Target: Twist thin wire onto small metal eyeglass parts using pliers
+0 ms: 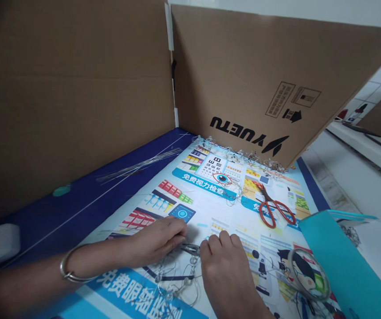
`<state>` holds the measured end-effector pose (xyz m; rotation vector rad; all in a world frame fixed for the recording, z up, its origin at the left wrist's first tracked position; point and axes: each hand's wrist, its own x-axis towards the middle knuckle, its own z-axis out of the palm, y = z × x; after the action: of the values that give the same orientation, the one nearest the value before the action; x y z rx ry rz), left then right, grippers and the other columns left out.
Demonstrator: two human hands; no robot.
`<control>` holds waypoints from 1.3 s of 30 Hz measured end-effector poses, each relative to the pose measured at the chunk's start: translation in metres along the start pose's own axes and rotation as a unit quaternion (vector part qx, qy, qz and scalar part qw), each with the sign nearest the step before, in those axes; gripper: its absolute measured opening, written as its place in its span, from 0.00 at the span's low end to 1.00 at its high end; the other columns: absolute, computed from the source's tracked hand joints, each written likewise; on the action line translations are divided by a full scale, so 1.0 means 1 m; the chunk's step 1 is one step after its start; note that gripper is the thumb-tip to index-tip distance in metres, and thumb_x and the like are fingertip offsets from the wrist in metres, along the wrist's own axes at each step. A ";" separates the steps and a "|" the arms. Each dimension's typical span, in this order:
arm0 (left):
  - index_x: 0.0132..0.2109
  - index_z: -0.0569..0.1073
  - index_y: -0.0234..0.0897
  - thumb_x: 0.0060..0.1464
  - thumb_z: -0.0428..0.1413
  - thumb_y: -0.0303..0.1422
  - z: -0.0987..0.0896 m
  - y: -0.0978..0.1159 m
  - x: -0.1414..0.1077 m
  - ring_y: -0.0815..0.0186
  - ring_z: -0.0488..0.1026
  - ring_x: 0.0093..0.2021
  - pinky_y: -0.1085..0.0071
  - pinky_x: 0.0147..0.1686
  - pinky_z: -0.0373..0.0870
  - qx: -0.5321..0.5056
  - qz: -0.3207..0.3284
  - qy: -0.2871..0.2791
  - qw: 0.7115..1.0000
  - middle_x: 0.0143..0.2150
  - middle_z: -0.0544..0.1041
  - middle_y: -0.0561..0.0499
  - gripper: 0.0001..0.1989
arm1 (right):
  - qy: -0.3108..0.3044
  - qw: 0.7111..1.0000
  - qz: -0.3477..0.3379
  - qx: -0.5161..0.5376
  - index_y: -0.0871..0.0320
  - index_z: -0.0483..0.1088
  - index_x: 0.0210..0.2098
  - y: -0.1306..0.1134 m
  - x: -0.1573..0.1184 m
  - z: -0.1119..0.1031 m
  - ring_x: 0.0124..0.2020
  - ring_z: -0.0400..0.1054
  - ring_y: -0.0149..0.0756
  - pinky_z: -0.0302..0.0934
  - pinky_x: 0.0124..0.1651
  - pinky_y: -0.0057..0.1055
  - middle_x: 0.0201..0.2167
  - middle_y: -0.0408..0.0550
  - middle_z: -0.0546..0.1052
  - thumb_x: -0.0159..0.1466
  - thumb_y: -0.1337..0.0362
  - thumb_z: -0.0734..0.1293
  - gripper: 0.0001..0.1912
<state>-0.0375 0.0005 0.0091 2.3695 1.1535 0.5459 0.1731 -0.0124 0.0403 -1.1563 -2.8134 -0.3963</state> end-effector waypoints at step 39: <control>0.34 0.63 0.36 0.56 0.44 0.25 -0.001 0.005 0.003 0.66 0.63 0.35 0.71 0.35 0.60 -0.032 0.031 0.006 0.999 0.34 0.68 0.50 0.05 | -0.003 0.998 -0.016 -0.057 0.58 0.66 0.26 -0.009 0.000 -0.019 0.27 0.55 0.38 0.42 0.29 0.35 0.23 0.46 0.66 0.50 0.71 0.68 0.05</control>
<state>-0.0333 0.0001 0.0137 2.3560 1.0544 0.6086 0.1662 -0.0230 0.0571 -1.1350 -2.8506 -0.5647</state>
